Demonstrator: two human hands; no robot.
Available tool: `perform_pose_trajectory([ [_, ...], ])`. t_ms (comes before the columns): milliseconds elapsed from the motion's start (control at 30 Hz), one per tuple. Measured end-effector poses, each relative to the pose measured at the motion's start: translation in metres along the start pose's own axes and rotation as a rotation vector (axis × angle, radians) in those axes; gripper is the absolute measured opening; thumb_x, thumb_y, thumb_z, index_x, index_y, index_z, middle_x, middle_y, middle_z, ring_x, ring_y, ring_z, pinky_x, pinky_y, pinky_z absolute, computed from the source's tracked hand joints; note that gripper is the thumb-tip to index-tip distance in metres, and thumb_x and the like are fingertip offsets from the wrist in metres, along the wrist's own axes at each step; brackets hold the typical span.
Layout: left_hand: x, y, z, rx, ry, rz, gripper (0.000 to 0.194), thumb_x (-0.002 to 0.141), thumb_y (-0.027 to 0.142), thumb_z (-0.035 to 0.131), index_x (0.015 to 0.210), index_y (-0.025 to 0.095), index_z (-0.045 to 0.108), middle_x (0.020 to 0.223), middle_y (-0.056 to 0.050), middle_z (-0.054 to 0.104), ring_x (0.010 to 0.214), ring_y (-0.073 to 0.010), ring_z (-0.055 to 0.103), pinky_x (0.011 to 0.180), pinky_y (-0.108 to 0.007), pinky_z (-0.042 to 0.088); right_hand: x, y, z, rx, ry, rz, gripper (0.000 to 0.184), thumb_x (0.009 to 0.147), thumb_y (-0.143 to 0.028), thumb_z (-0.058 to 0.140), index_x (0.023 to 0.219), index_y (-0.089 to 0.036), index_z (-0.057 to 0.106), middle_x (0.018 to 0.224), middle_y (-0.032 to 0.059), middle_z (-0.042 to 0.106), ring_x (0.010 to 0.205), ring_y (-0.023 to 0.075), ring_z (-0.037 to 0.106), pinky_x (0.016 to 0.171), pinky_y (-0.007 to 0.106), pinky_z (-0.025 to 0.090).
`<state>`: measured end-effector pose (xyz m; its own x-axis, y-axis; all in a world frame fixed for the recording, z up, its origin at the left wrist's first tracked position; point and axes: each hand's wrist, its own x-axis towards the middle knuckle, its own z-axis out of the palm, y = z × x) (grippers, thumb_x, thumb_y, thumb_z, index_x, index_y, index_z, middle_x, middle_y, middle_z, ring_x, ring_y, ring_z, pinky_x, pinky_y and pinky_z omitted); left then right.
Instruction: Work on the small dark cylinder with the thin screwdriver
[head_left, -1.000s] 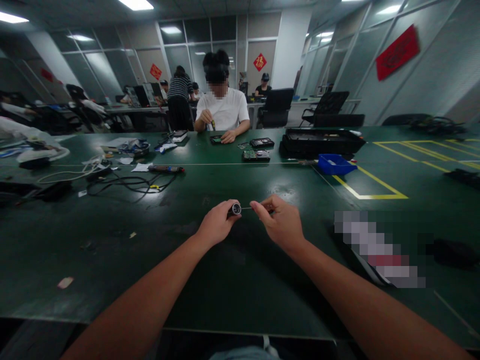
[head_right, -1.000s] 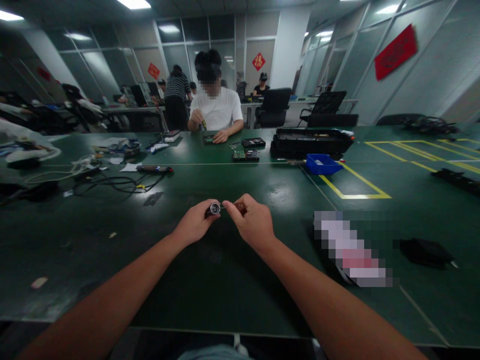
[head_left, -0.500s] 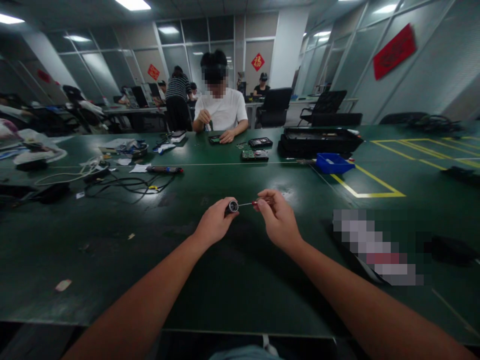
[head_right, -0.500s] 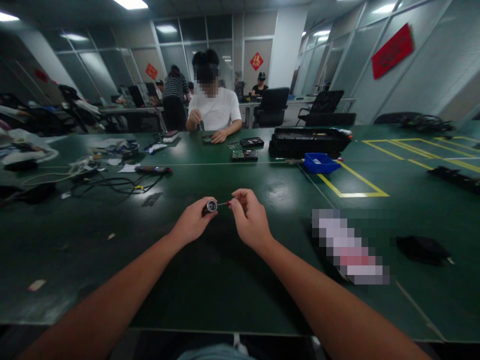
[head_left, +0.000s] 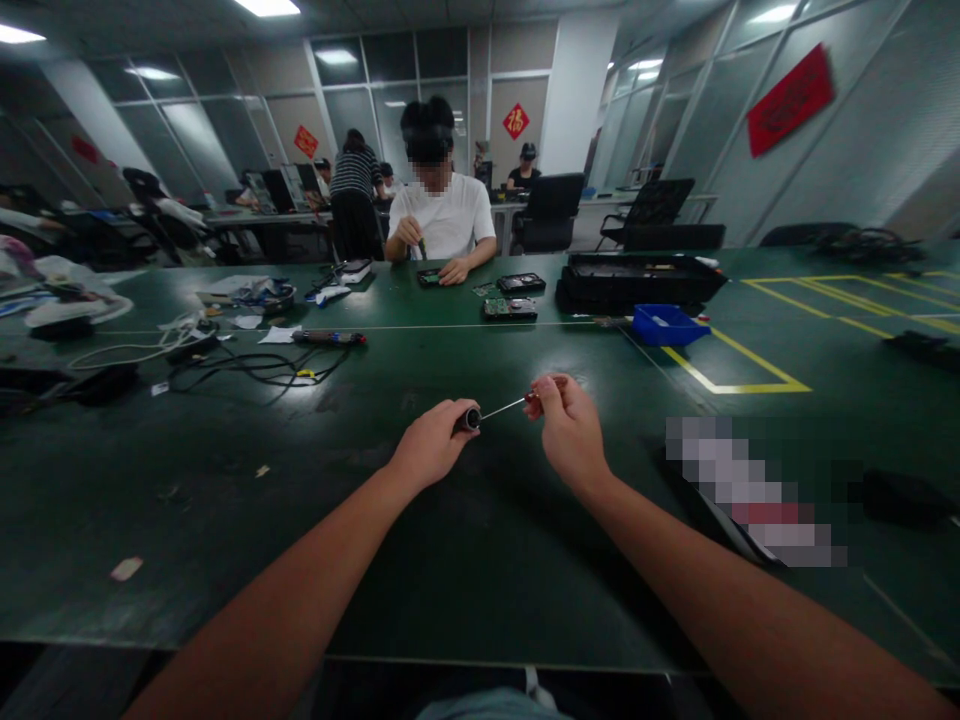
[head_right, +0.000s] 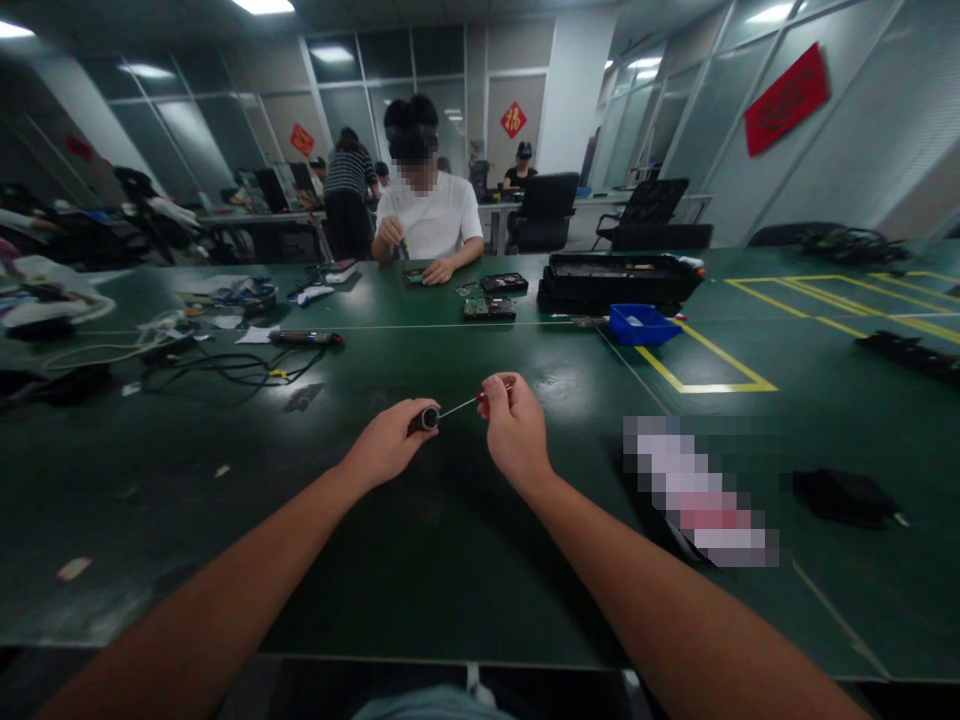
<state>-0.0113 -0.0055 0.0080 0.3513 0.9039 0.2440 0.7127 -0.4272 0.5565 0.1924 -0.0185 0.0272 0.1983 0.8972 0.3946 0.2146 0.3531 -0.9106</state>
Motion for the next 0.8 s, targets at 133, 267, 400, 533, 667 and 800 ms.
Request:
perform_pose_trajectory([
  [133,-0.001,0.002,0.0,0.024,-0.022,0.024,0.027,0.09,0.026,0.062,0.116,0.029,0.064,0.106,-0.003,0.067,0.095,-0.0213,0.063,0.084,-0.033,0.049,-0.006,-0.008,-0.001,-0.097,-0.038,-0.102,0.023,0.099,-0.04,0.046,0.094,-0.02,0.058,0.079,0.0031,0.066,0.071,0.0166,0.063,0.069,0.031,0.048],
  [267,-0.001,0.001,0.003,0.051,-0.034,0.028,0.031,0.091,0.028,0.061,0.121,0.031,0.063,0.109,-0.003,0.067,0.1,-0.0224,0.064,0.086,-0.034,0.049,-0.009,-0.011,-0.001,-0.274,-0.109,-0.227,0.02,0.1,-0.035,0.045,0.094,-0.02,0.057,0.078,0.0031,0.067,0.072,0.0171,0.065,0.07,0.03,0.046],
  [400,-0.002,0.0,0.005,0.085,-0.055,0.023,0.034,0.091,0.027,0.061,0.124,0.032,0.062,0.111,-0.003,0.067,0.101,-0.0236,0.064,0.085,-0.035,0.05,-0.008,-0.014,-0.001,-0.422,-0.123,-0.283,0.02,0.1,-0.033,0.044,0.094,-0.02,0.058,0.078,0.0043,0.068,0.071,0.0178,0.064,0.068,0.031,0.043],
  [533,-0.002,-0.001,0.004,0.073,-0.06,0.012,0.035,0.092,0.025,0.058,0.126,0.032,0.061,0.116,-0.003,0.067,0.105,-0.0239,0.064,0.091,-0.036,0.049,-0.006,-0.016,-0.004,-0.491,-0.119,-0.274,0.021,0.1,-0.034,0.045,0.094,-0.02,0.059,0.077,0.0042,0.068,0.069,0.0178,0.063,0.064,0.03,0.041],
  [667,-0.002,-0.003,0.005,0.046,-0.028,0.004,0.036,0.092,0.026,0.06,0.127,0.03,0.06,0.12,-0.004,0.067,0.108,-0.0246,0.064,0.094,-0.038,0.048,-0.002,-0.019,-0.009,-0.548,-0.079,-0.291,0.025,0.1,-0.037,0.045,0.086,-0.02,0.058,0.073,0.003,0.064,0.065,0.0167,0.059,0.062,0.03,0.039],
  [800,0.0,-0.005,0.006,0.034,0.043,-0.055,0.032,0.091,0.026,0.062,0.123,0.029,0.062,0.116,-0.005,0.068,0.107,-0.0249,0.064,0.094,-0.038,0.048,0.001,-0.017,-0.008,-0.595,-0.1,-0.301,0.025,0.099,-0.036,0.044,0.085,-0.021,0.057,0.074,0.0039,0.063,0.067,0.018,0.058,0.064,0.031,0.039],
])
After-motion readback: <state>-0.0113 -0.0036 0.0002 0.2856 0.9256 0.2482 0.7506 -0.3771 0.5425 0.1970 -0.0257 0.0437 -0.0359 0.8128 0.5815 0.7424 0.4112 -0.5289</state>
